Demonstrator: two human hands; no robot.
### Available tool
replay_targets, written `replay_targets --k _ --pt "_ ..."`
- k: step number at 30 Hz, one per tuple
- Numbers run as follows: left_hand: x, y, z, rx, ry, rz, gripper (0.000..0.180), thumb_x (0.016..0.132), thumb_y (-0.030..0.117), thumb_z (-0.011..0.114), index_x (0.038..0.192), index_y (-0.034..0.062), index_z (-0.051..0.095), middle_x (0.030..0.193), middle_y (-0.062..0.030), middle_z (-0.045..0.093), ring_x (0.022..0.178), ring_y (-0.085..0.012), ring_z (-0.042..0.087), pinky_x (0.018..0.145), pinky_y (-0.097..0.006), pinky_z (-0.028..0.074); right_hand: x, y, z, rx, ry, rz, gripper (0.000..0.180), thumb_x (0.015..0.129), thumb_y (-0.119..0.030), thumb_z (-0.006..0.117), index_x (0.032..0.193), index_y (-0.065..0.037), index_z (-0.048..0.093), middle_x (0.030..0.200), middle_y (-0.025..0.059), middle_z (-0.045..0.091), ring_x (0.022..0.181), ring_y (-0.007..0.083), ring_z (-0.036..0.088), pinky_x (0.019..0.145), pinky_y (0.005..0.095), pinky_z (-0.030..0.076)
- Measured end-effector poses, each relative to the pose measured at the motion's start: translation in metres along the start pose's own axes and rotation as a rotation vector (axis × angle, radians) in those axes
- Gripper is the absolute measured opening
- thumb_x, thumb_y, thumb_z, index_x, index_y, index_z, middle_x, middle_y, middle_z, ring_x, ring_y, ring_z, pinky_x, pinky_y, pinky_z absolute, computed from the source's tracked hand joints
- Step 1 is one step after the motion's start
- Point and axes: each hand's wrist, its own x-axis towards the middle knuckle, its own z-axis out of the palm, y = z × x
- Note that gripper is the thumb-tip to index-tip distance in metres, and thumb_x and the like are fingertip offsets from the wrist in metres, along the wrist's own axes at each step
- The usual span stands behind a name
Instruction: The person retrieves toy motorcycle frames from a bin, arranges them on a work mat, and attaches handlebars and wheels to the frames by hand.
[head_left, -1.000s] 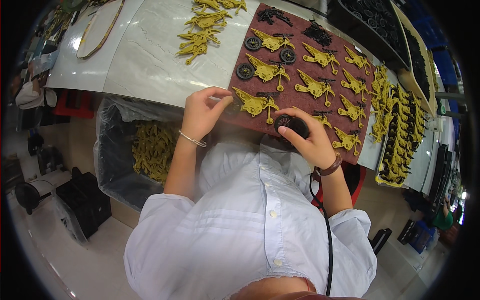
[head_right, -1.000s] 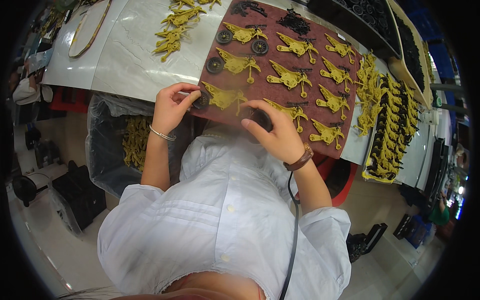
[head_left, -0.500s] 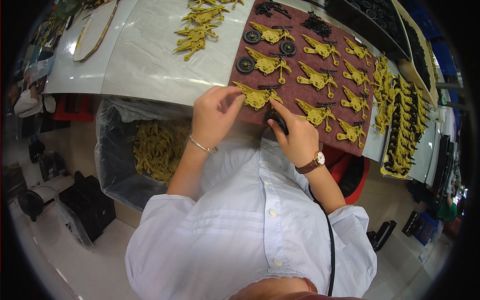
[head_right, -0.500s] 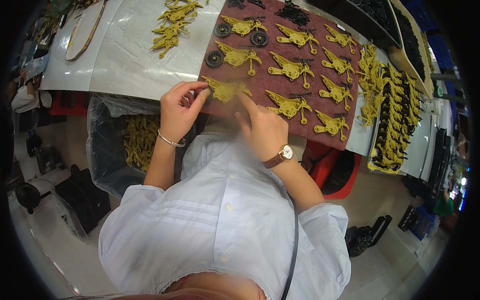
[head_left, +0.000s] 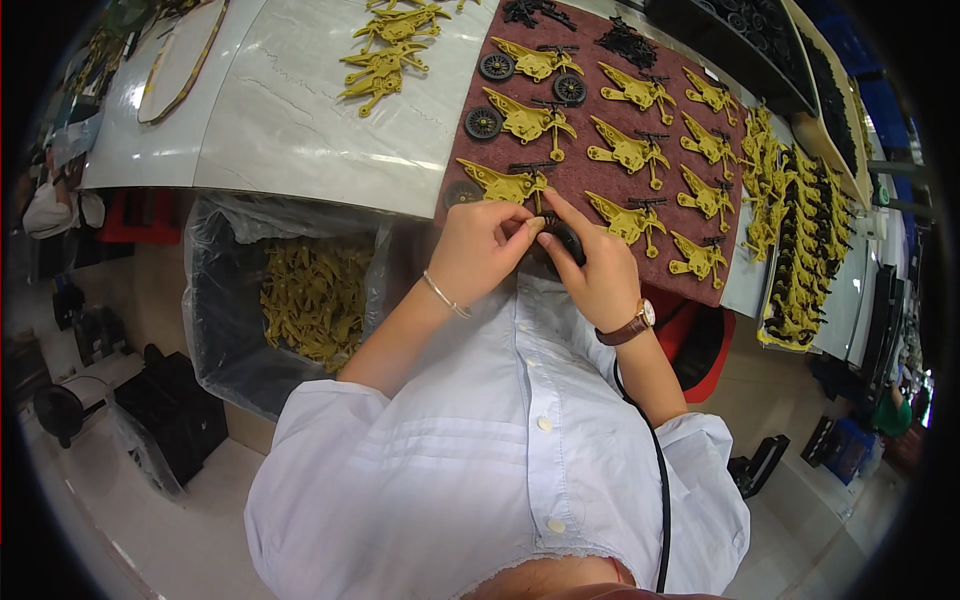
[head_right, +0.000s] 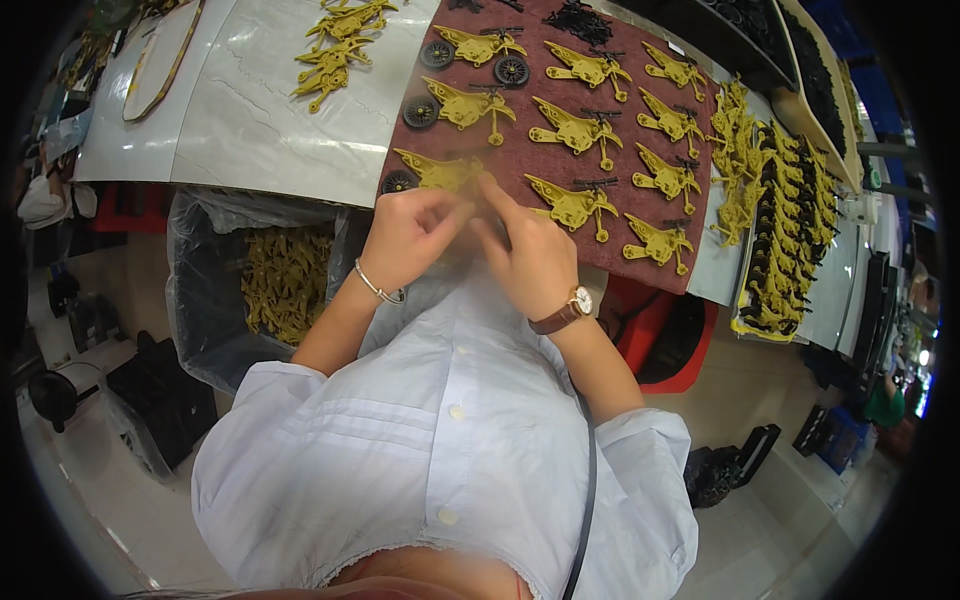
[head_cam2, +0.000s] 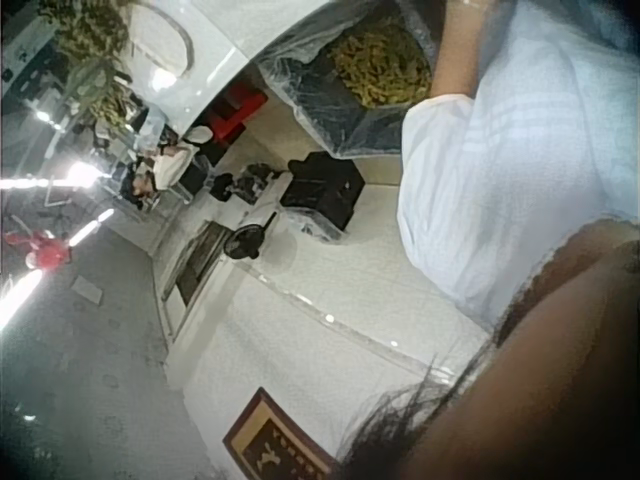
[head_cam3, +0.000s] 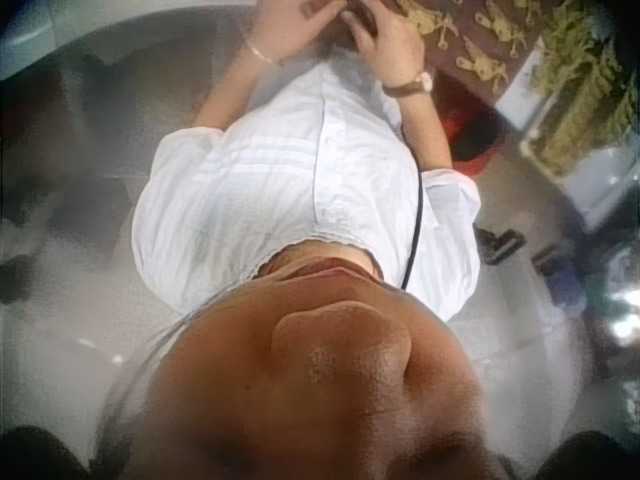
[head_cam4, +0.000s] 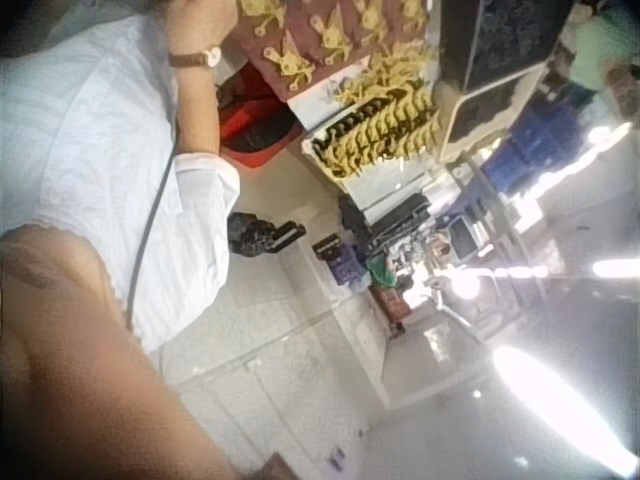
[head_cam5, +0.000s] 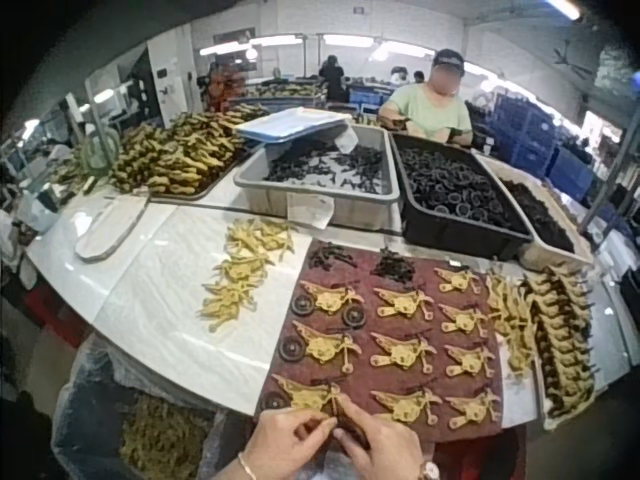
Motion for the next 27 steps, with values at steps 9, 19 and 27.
replay_targets --k 9,19,27 --pt "0.003 -0.003 0.008 0.086 0.077 0.001 0.016 0.080 0.013 0.069 0.078 -0.0027 0.067 0.067 -0.0141 0.066 0.050 -0.0200 0.060 0.049 -0.030 0.045 -0.006 0.018 -0.019 0.473 0.023 0.114 0.022 0.086 -0.018 0.069 0.095 -0.005 0.054 0.070 0.0030 0.056 0.060 0.0091 0.050 0.056 0.0240 0.041" --pt "0.003 -0.003 0.013 0.163 0.100 0.037 0.021 0.079 0.017 0.071 0.072 -0.0020 0.066 0.058 -0.0125 0.063 0.046 -0.0179 0.061 0.047 -0.028 0.046 -0.024 0.033 -0.029 0.712 -0.118 0.253 0.022 0.088 -0.020 0.068 0.099 -0.003 0.059 0.079 -0.0044 0.057 0.070 0.0018 0.049 0.061 0.0195 0.042" --pt "0.011 0.002 -0.005 0.367 0.156 0.364 0.032 0.070 0.015 0.075 0.099 0.0065 0.065 0.094 -0.0089 0.064 0.089 -0.0252 0.060 0.078 -0.037 0.046 -0.018 0.034 -0.039 1.131 -0.190 0.353 0.024 0.094 -0.021 0.049 0.099 0.000 0.058 0.084 0.0049 0.061 0.075 0.0085 0.057 0.066 0.0212 0.046"
